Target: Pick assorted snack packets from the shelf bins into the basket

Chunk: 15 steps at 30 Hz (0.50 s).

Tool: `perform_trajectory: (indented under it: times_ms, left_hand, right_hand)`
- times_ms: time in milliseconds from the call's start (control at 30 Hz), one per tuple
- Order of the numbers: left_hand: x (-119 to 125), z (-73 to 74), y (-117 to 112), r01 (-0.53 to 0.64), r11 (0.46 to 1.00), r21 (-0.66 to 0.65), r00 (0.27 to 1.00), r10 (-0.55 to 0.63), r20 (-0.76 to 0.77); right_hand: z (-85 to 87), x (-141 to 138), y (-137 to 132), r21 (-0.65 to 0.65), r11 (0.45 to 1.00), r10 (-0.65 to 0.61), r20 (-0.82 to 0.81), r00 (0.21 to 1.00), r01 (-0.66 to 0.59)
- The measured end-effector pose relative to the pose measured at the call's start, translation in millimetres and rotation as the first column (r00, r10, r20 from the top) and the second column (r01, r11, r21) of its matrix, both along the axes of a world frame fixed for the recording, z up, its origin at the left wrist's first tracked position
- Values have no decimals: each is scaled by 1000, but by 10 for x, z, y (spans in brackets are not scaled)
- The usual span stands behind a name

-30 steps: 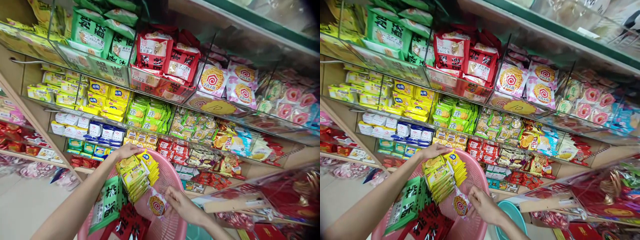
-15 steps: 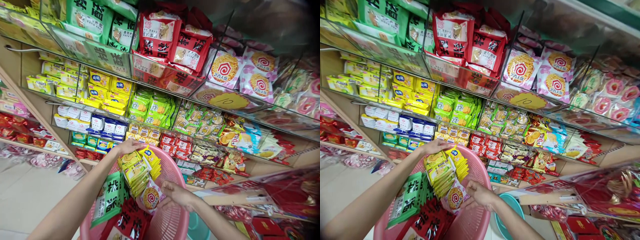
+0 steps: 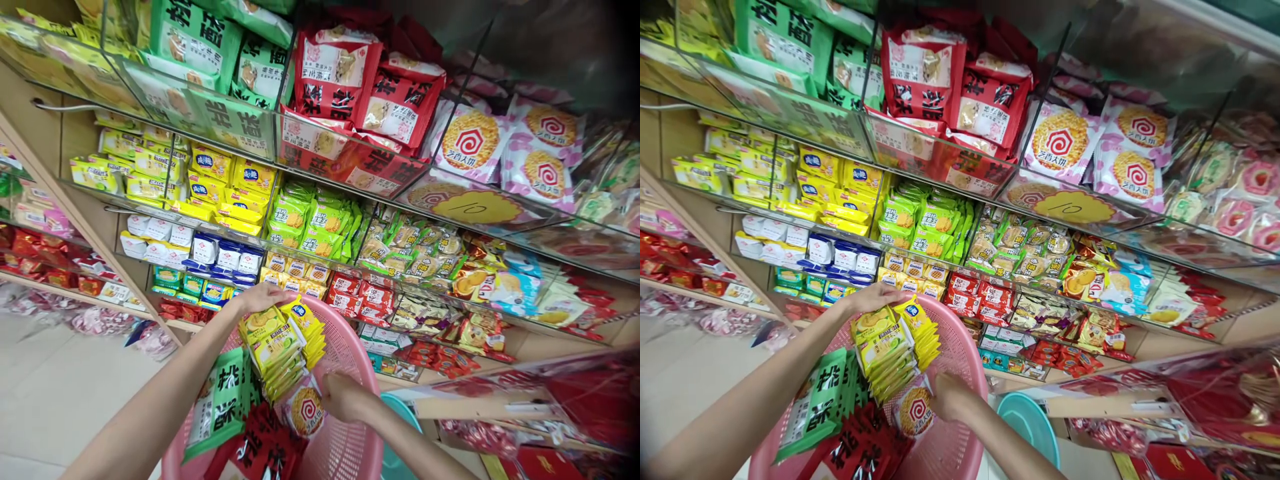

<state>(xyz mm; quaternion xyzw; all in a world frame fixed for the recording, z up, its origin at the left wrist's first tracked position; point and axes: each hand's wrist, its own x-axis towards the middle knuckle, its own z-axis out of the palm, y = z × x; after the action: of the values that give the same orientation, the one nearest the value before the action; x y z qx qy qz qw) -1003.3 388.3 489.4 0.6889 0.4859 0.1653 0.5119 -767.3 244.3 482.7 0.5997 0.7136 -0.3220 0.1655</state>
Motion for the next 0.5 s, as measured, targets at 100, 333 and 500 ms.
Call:
perform_trajectory:
  times_ms: [100, 333, 500]
  left_hand:
    - [-26, 17, 30, 3, 1000, 27, 1000, -3, -13]
    - [10, -16, 82, 53, 998, 37, 999, -53, 2]
    - [29, -43, 88, 68, 997, 48, 998, -68, -1]
  right_hand:
    - [-58, -58, 31, 27, 999, -23, -44, 999, 24]
    - [-194, -187, -21, 13, 997, -80, -109, 991, 82]
    - [-231, -263, -101, 4, 996, -94, -99, 991, 95]
